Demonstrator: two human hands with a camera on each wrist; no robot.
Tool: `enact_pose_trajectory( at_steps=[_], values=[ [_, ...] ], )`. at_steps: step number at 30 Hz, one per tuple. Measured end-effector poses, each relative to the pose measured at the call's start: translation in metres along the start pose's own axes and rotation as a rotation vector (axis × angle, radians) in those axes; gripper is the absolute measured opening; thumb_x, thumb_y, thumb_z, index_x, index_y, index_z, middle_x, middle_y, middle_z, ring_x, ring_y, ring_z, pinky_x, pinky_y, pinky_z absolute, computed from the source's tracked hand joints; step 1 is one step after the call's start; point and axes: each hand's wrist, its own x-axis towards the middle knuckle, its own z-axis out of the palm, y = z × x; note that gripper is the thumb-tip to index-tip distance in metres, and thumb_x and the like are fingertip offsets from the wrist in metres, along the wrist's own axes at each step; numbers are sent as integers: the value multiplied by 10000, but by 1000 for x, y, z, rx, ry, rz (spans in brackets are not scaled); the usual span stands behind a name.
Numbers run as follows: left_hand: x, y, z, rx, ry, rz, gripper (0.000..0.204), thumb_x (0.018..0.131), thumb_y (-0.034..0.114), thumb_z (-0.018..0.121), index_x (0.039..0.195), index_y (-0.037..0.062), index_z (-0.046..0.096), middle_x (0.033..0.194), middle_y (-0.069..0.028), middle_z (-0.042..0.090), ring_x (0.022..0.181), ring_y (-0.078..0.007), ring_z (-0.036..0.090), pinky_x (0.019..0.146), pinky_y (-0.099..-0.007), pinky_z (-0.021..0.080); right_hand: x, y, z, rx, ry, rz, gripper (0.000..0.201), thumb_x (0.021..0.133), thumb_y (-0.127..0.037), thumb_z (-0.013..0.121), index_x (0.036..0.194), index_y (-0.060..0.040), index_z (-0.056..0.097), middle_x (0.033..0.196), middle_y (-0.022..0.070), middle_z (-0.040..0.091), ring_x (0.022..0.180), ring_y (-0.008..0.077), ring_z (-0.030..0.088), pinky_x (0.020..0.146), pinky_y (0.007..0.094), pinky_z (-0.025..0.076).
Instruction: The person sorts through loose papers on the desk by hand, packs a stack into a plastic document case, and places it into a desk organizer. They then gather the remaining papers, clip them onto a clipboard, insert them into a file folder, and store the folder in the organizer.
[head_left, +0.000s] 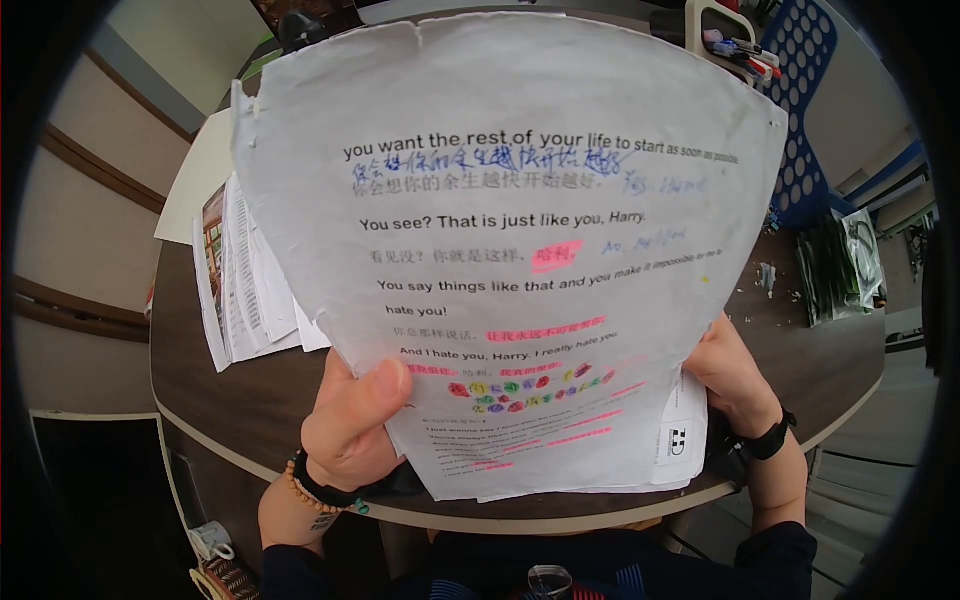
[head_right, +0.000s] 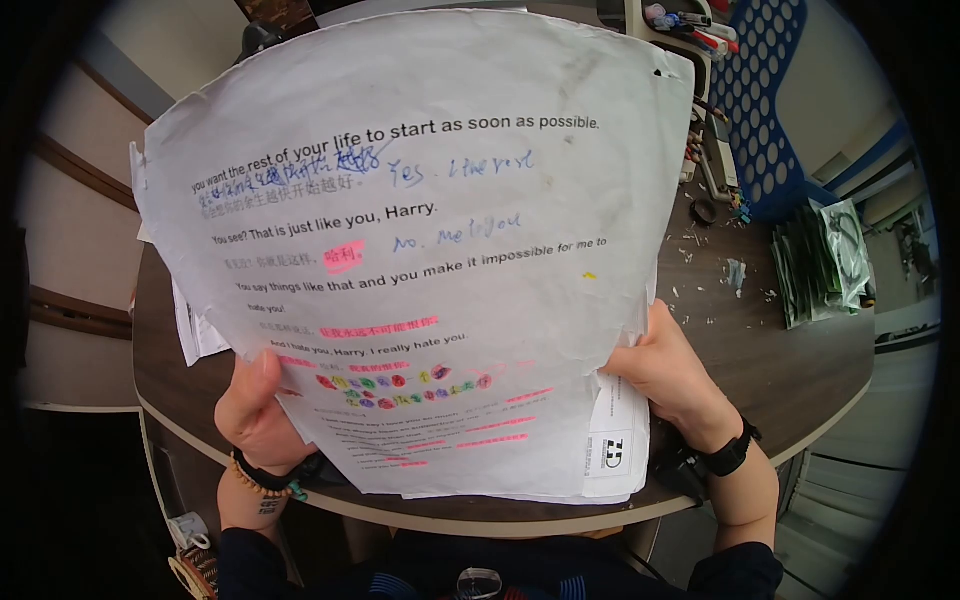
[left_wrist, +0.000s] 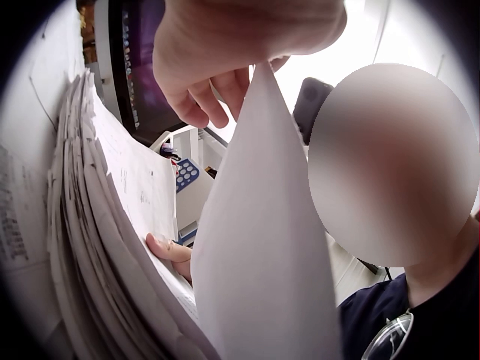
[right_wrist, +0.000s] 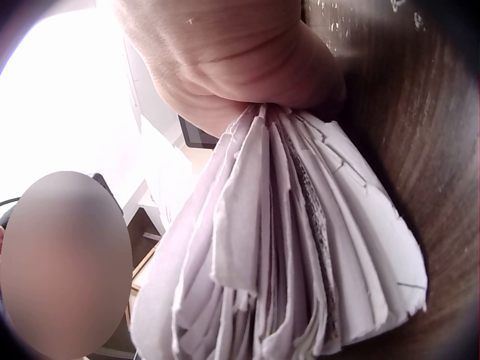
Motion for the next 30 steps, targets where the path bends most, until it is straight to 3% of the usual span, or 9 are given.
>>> enact_pose_trajectory(
  at_steps=[30],
  values=[
    [3, 2, 3, 6, -19, 0, 569, 932, 210, 534, 1409, -30, 337, 1378, -194, 474, 1250, -285, 491, 1030, -433, 402, -1, 0, 0, -9, -6, -8, 493, 747, 71, 639, 1220, 80, 499, 1082, 118, 654, 939, 164, 652, 808, 313, 535]
  ],
)
